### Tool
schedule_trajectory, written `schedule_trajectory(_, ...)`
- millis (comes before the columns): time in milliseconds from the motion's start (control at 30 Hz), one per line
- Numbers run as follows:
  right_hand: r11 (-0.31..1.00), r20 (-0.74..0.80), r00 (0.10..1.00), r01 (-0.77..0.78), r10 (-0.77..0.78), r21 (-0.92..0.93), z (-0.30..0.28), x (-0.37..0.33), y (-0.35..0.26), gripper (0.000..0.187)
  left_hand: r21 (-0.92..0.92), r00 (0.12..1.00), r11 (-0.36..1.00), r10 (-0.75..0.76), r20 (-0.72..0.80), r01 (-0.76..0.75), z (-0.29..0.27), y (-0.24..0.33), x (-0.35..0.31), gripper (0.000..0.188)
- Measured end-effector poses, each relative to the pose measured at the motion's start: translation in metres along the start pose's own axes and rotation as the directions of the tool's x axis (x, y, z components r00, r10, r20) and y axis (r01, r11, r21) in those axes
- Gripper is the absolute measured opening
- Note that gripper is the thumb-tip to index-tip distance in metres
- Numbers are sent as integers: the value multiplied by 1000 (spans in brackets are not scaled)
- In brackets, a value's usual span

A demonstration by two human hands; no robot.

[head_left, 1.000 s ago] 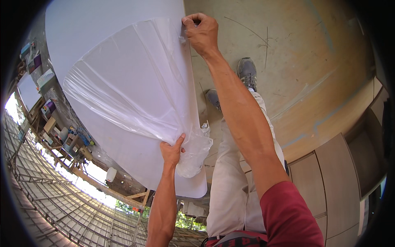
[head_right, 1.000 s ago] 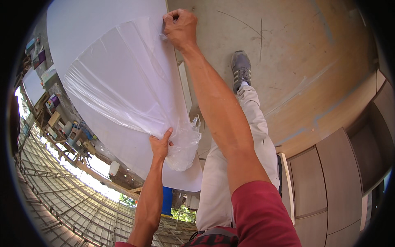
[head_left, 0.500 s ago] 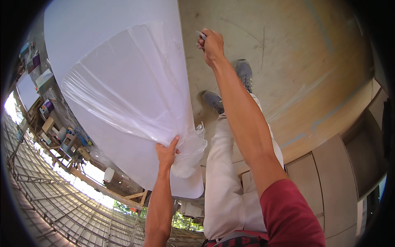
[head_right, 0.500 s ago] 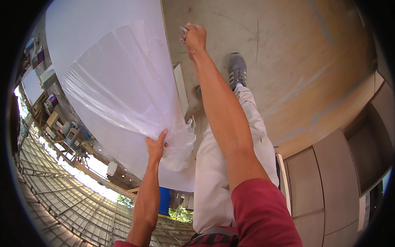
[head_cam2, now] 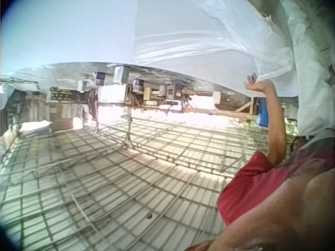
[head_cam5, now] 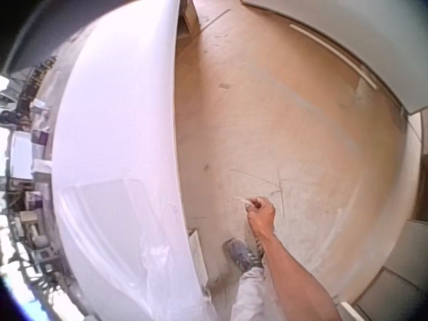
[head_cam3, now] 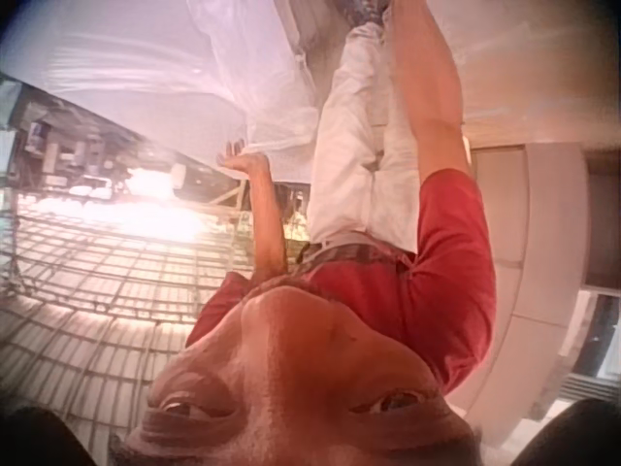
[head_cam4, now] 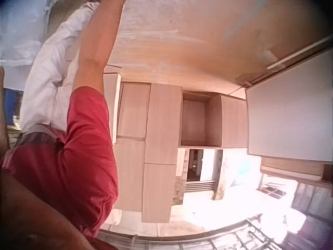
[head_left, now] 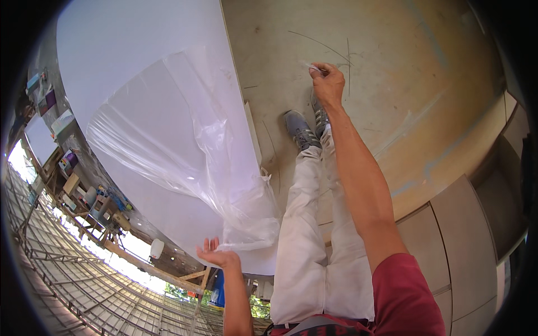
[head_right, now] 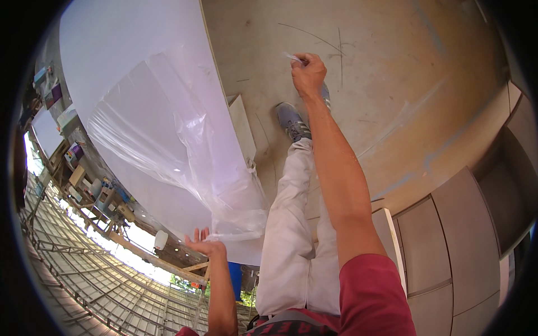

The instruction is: The person peels a protective plastic film off a large white board by hand, gathering the film into a bundle and discarding it. The person then smooths the surface of the board with both hands.

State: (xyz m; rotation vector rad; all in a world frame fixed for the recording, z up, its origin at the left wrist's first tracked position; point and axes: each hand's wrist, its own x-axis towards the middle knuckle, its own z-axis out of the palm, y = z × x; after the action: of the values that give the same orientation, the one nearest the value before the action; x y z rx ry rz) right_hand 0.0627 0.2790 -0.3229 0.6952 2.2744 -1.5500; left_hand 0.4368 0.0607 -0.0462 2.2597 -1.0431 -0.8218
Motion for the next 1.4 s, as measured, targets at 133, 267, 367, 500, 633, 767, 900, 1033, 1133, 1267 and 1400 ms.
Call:
schedule_trajectory(133,995,31,995,-96,96,-9,-15,1,5,20,84,979,976,201,-7,-200,4,62,59,75)
schedule_trajectory(267,986,-33,991,130,-128,107,-16,-13,1,14,39,549,599,704,451,-800,127,157,-12,49)
schedule_trajectory(367,973,-118,978,187,-172,132,-7,-17,-5,16,-152,101,230,808,581,-961,251,194,-75,42)
schedule_trajectory(500,941,-143,931,336,-336,-23,8,-16,-36,19,-24,-81,-80,831,551,-996,388,213,-100,59)
schedule_trajectory(633,935,-71,935,351,-347,52,27,0,-49,22,17,-108,-142,819,564,-990,423,209,-91,63)
schedule_trajectory(767,913,-80,924,383,-375,143,54,14,-67,21,-9,-159,-188,800,578,-982,421,206,-94,63)
schedule_trajectory(900,889,-54,952,302,-303,345,89,29,-79,18,-3,-200,-243,793,575,-970,426,204,-95,63)
schedule_trajectory(1033,897,78,975,158,-208,413,112,33,-113,13,39,-153,-222,780,607,-974,420,208,-97,63)
schedule_trajectory(1133,875,240,959,19,-153,484,114,37,-145,14,43,-144,-215,775,615,-976,419,207,-98,62)
schedule_trajectory(1267,921,359,911,51,-201,387,119,52,-157,17,48,-161,-241,771,616,-969,420,204,-98,62)
schedule_trajectory(1400,945,393,886,128,-245,300,113,52,-164,16,63,-155,-244,774,615,-968,420,206,-98,61)
